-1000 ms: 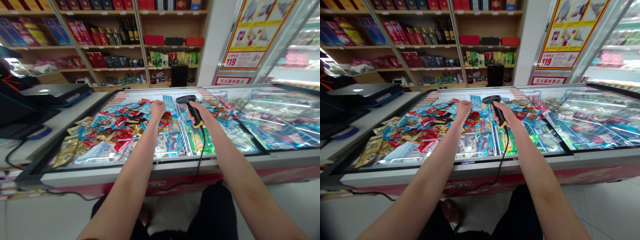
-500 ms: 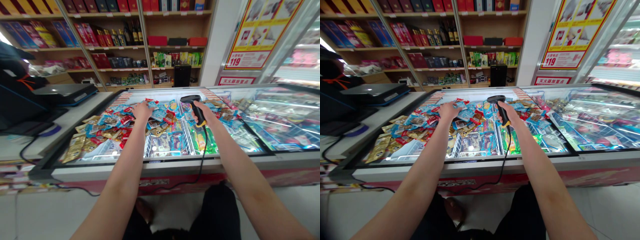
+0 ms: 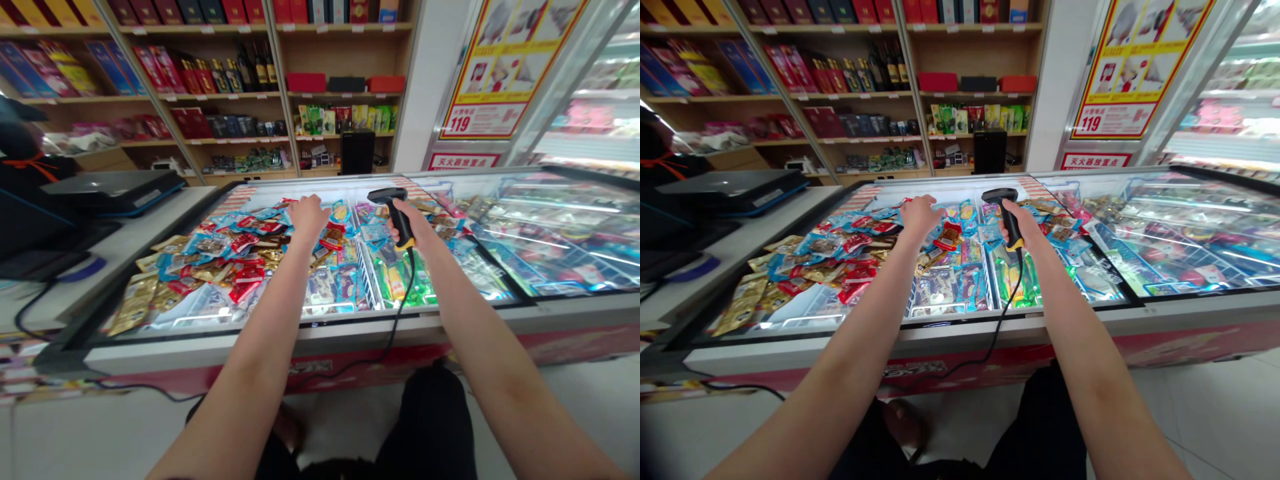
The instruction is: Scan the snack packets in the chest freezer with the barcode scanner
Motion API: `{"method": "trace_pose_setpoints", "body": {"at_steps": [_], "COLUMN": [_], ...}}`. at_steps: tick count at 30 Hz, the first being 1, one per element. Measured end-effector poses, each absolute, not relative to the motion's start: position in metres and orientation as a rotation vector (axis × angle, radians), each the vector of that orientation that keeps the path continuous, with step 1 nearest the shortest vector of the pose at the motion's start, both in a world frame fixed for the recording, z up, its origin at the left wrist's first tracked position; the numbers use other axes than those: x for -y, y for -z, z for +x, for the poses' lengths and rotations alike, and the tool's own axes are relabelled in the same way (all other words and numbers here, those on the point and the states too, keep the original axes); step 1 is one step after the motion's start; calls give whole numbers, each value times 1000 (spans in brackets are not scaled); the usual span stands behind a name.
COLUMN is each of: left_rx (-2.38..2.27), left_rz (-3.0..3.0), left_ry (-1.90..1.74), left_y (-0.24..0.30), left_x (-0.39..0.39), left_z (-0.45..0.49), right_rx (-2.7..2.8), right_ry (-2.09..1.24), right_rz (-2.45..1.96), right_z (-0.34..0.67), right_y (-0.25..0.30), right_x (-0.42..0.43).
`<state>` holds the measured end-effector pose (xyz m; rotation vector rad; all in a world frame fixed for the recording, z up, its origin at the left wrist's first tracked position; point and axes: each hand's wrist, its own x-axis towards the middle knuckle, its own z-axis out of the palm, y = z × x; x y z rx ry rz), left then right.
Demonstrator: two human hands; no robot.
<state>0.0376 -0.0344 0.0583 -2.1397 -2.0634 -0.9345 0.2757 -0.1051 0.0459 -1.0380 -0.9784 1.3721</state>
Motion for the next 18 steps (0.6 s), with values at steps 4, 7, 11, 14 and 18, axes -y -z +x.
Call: {"method": "trace_pose_setpoints", "body": {"at_steps": [4,7,11,14,18], "left_rx": [1908,1734,1670,1678,1792], "left_rz": [-2493,-2770,-2869,-2801,-2794], "left_ry": [828,734,565,643,837], "left_y": [-51,-36,-13,-3,-3], "left_x": [38,39,39,39,35], "left_z": [88,120,144,148,144], "right_rx": [919,883,863,887,931], "right_ry": [-1372,-1347,-1335,-1338,-1328], "right_rz": [-1029,-1041,-1037,-1031,-1037], "right_z": [291,297,298,297,295], "right_y": [-44,-42,-40,-39,-37], "right_x": [108,110,110,108,106]}}
